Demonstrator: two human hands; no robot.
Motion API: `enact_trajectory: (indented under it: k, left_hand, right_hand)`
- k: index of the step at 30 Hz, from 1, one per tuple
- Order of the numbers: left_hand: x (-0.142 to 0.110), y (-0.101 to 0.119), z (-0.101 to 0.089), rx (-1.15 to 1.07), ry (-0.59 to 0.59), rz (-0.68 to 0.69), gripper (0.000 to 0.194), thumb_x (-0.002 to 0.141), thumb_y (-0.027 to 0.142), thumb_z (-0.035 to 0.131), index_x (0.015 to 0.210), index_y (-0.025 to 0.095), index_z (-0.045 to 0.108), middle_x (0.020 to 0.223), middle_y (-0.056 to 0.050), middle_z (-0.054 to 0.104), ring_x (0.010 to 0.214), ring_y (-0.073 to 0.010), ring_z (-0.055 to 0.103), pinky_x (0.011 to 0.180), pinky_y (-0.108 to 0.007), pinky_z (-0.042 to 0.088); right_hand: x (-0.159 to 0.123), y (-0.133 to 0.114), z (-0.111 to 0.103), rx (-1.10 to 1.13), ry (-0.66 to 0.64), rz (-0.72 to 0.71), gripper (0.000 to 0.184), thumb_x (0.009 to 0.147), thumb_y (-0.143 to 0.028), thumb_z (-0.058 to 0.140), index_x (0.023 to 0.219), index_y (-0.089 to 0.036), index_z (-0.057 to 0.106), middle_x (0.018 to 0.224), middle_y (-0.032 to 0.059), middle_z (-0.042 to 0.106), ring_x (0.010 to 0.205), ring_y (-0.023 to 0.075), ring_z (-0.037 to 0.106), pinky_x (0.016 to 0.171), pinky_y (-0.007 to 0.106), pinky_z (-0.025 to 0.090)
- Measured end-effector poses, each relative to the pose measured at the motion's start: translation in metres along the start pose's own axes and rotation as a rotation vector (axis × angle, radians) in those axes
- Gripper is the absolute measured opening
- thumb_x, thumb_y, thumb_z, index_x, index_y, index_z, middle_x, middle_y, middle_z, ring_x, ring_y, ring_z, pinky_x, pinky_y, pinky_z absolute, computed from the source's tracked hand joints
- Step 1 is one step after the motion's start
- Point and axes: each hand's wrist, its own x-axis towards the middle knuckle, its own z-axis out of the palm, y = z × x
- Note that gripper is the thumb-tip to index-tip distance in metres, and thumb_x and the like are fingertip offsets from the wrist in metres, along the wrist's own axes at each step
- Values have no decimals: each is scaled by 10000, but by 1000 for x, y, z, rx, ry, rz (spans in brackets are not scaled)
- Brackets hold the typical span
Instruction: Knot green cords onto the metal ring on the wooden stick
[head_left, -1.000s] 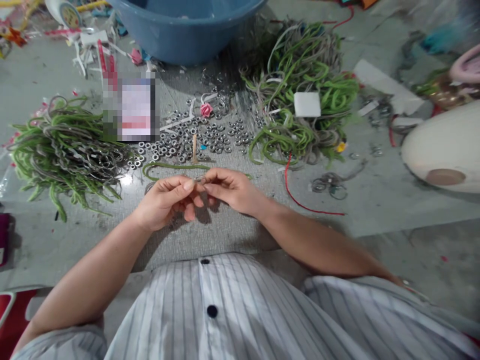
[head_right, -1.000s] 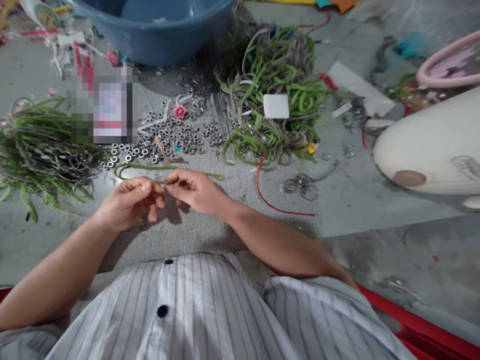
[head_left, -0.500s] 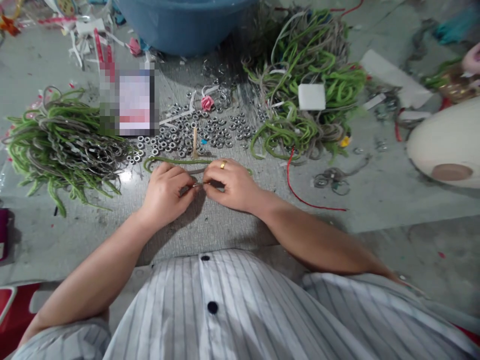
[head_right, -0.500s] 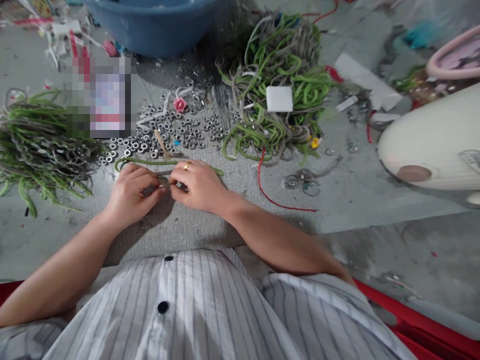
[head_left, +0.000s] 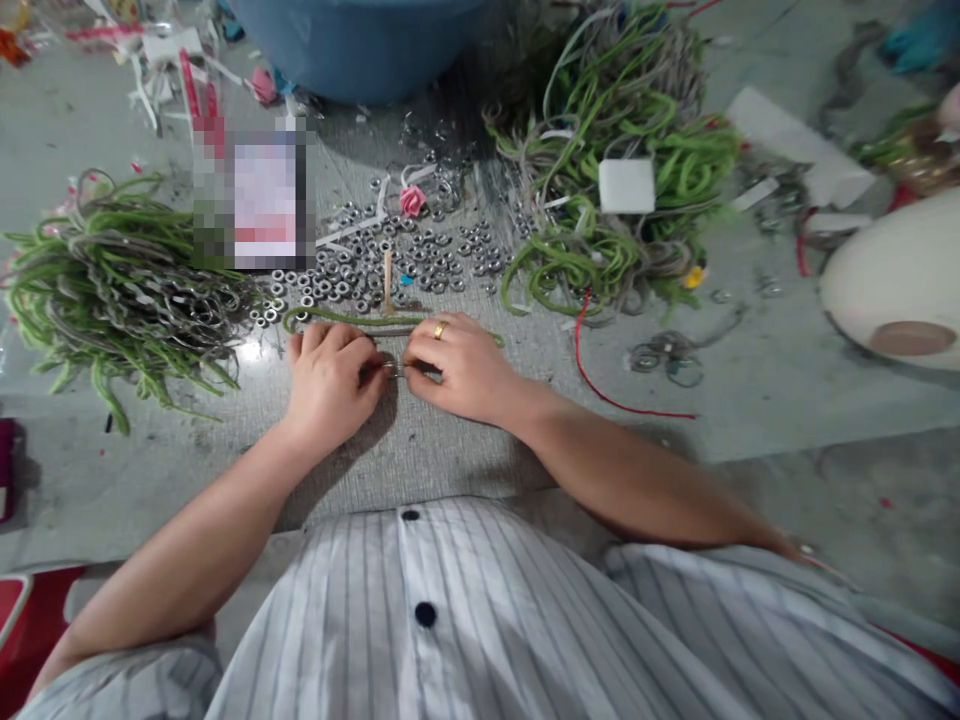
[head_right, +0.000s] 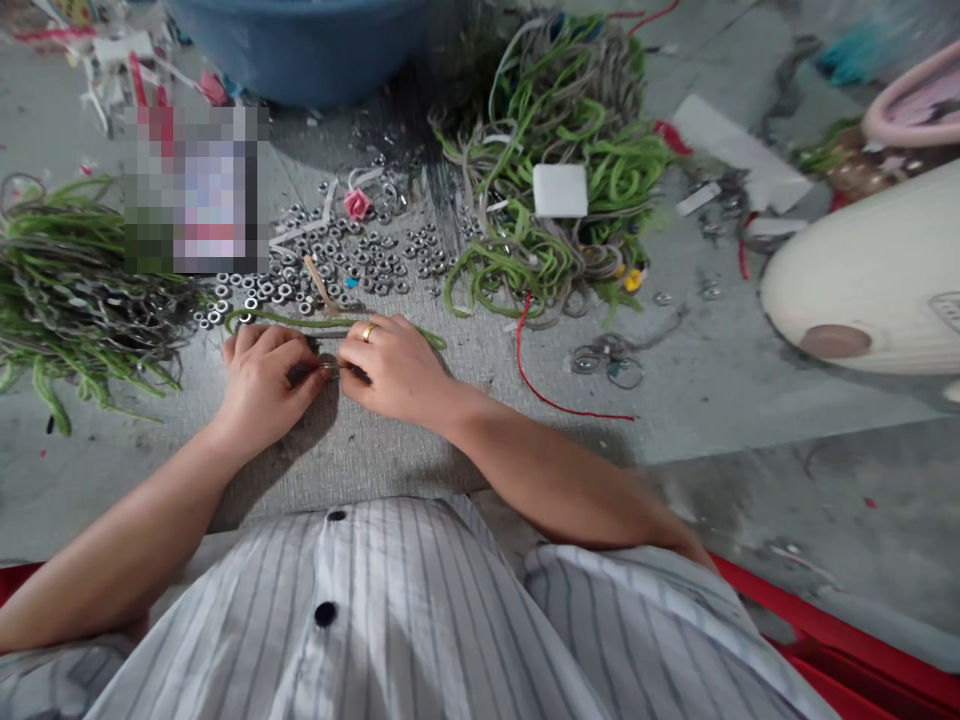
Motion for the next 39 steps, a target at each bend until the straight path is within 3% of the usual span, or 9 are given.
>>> enact_trajectory:
  k: [19, 26, 28, 31, 36, 39]
  left_hand:
    - [1, 6, 3, 130, 35, 132, 74, 824, 170, 533, 768, 189, 577, 957, -95, 646, 1007, -312, 497, 825, -477, 352]
    - [-2, 2, 6, 156, 162, 213, 73, 831, 168, 550, 782, 194, 598, 948, -96, 662, 990, -298, 514, 818, -461, 363]
    - [-3, 0, 6, 57, 225, 210, 64, 850, 209, 561, 829, 191, 619, 958, -94, 667, 1001, -289, 525, 838, -455, 376]
    - [-1, -2, 2, -266, 244, 138, 125, 848, 245, 583, 944, 181, 632, 930, -73, 665, 912, -227, 571, 818, -392, 426]
    - [1, 1, 0, -1006, 15, -98, 209, 820, 377, 653, 878, 176, 647, 750, -13, 625, 637, -114, 542, 588, -248, 432]
    - [1, 1, 2, -1231, -46, -190, 280, 779, 457, 706, 789, 183, 650, 659, 13, 574, 557, -87, 487, 525, -225, 402]
  right_hand:
    - [0, 0, 0, -30, -25, -15, 148, 829, -219, 533, 721, -185, 629, 783, 55, 629, 797, 207, 540, 729, 348, 352]
    - [-1, -2, 3, 29, 17, -15, 121, 811, -201, 555, 707, -192, 616, 778, 50, 633, 796, 204, 550, 743, 357, 378]
    - [-1, -1, 3, 148, 75, -4, 128, 818, -188, 549, 701, -195, 600, 761, 39, 621, 781, 188, 557, 742, 346, 398]
    - [0, 0, 2, 446, 188, 47, 124, 834, -194, 559, 713, -201, 583, 779, 22, 613, 762, 147, 571, 721, 303, 435]
    - [2, 0, 1, 753, 259, 177, 119, 841, -247, 590, 726, -213, 587, 746, -7, 583, 698, 114, 546, 662, 271, 448]
    - [1, -1, 2, 761, 230, 189, 135, 844, -278, 599, 725, -214, 592, 739, -6, 585, 694, 114, 543, 650, 266, 451]
